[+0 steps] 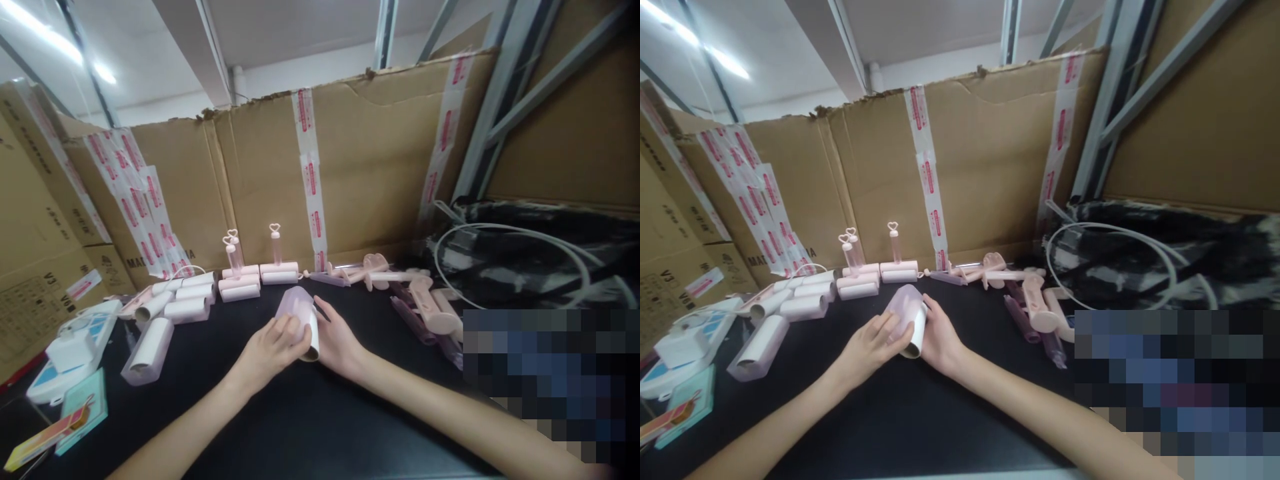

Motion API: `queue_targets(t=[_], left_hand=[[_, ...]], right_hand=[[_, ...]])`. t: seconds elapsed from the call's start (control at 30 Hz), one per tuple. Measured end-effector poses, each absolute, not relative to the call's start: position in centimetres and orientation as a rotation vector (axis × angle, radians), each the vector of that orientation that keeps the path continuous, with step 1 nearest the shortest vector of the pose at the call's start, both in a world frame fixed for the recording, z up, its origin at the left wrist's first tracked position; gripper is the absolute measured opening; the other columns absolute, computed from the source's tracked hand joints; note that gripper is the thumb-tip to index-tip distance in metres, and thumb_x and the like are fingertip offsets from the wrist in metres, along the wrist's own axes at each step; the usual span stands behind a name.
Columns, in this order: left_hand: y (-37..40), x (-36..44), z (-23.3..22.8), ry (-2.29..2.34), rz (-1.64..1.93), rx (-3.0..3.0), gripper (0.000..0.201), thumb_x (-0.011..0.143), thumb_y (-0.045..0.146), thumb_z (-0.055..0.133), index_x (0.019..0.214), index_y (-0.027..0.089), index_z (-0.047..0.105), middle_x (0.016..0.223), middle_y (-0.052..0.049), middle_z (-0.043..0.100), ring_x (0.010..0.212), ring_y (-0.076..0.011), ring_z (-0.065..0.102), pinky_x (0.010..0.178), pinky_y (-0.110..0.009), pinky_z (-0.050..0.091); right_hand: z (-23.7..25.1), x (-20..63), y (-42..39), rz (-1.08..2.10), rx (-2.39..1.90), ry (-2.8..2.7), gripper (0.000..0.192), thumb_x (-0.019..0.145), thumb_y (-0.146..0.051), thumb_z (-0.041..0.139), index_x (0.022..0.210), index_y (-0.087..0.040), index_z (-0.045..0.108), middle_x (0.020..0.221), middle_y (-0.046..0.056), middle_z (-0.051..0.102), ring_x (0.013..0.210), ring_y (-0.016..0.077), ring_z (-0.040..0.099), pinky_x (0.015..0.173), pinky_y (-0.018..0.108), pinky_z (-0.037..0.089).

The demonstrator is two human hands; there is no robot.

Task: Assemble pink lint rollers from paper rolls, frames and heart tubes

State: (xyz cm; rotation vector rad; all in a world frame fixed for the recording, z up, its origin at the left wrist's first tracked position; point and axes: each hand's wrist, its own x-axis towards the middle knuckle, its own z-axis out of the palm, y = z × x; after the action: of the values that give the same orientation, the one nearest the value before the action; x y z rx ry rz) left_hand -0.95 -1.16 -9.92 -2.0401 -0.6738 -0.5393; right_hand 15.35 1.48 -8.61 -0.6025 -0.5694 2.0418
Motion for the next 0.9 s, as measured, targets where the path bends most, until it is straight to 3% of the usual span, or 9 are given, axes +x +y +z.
queue_targets(t=[0.2, 0.3, 0.43, 0.57, 0.67, 0.8, 0.9], left_hand=[[-0.8, -2.3, -9.0, -0.716, -0.622, -1.983, 0.044, 0.083, 0.003, 0.046, 0.122, 0.024, 0.048, 0.113, -0.008, 0.052, 0.112, -0.0191, 0.049, 0.093, -0.031, 0.045], [-0.7, -2.7, -8.8, -0.833, -0.724, -2.017, 0.048, 0.08, 0.002, 0.047, 0.123, 0.024, 0.047, 0.114, -0.01, 0.048, 0.11, -0.0223, 0.049, 0.089, -0.034, 0.047], [-0.4, -3.3, -8.4, -1.176, -0.787, -2.212, 0.053, 0.074, 0.006, 0.052, 0.123, 0.023, 0.045, 0.114, -0.011, 0.045, 0.105, -0.0261, 0.049, 0.085, -0.039, 0.048], [1.0, -4.7, -8.3, -1.53, -0.959, -2.507, 0.054, 0.069, 0.015, 0.058, 0.121, 0.024, 0.044, 0.114, -0.008, 0.045, 0.108, -0.0258, 0.048, 0.089, -0.04, 0.045], [2.4, -6.5, -8.3, -1.742, -1.099, -2.708, 0.055, 0.069, 0.023, 0.063, 0.12, 0.023, 0.042, 0.114, -0.008, 0.048, 0.11, -0.0255, 0.048, 0.093, -0.042, 0.041], [3.0, -9.8, -7.3, -1.989, -0.805, -3.115, 0.06, 0.067, 0.036, 0.069, 0.118, 0.021, 0.043, 0.102, -0.005, 0.055, 0.095, -0.0223, 0.057, 0.088, -0.041, 0.044], [2.3, -11.2, -5.9, -1.967, -0.653, -3.142, 0.077, 0.056, 0.04, 0.077, 0.122, 0.021, 0.042, 0.117, -0.01, 0.052, 0.112, -0.0298, 0.05, 0.095, -0.047, 0.038]], right_hand=[[-9.0, 15.2, 1.5, 2.052, -0.573, -0.673, 0.021, 0.085, -0.033, 0.053, 0.094, -0.015, 0.056, 0.074, 0.003, 0.067, 0.064, 0.0158, 0.064, 0.06, 0.025, 0.052], [-9.3, 15.3, 1.7, 2.001, -0.652, -0.713, 0.019, 0.08, -0.026, 0.061, 0.094, -0.015, 0.055, 0.075, 0.002, 0.066, 0.067, 0.0134, 0.064, 0.064, 0.024, 0.053], [-9.1, 16.3, 2.2, 1.911, -0.879, -1.075, 0.032, 0.072, -0.02, 0.068, 0.097, -0.019, 0.049, 0.078, 0.001, 0.064, 0.069, 0.0159, 0.064, 0.06, 0.029, 0.055], [-7.7, 18.0, 2.7, 1.609, -1.076, -1.713, 0.046, 0.065, -0.021, 0.073, 0.103, -0.021, 0.049, 0.075, -0.001, 0.061, 0.059, 0.0138, 0.061, 0.049, 0.024, 0.051], [-5.8, 19.4, 2.8, 1.468, -1.197, -1.845, 0.055, 0.067, -0.025, 0.071, 0.115, -0.022, 0.044, 0.081, 0.0, 0.062, 0.058, 0.0136, 0.061, 0.047, 0.023, 0.05], [-3.5, 20.5, 2.6, 1.358, -1.204, -1.822, 0.049, 0.071, -0.022, 0.065, 0.116, -0.021, 0.045, 0.079, 0.002, 0.062, 0.062, 0.0164, 0.062, 0.05, 0.025, 0.05], [-3.4, 19.8, 1.9, 1.323, -0.981, -1.705, 0.049, 0.07, -0.02, 0.065, 0.116, -0.024, 0.046, 0.087, 0.002, 0.062, 0.075, 0.0186, 0.062, 0.062, 0.029, 0.052]])
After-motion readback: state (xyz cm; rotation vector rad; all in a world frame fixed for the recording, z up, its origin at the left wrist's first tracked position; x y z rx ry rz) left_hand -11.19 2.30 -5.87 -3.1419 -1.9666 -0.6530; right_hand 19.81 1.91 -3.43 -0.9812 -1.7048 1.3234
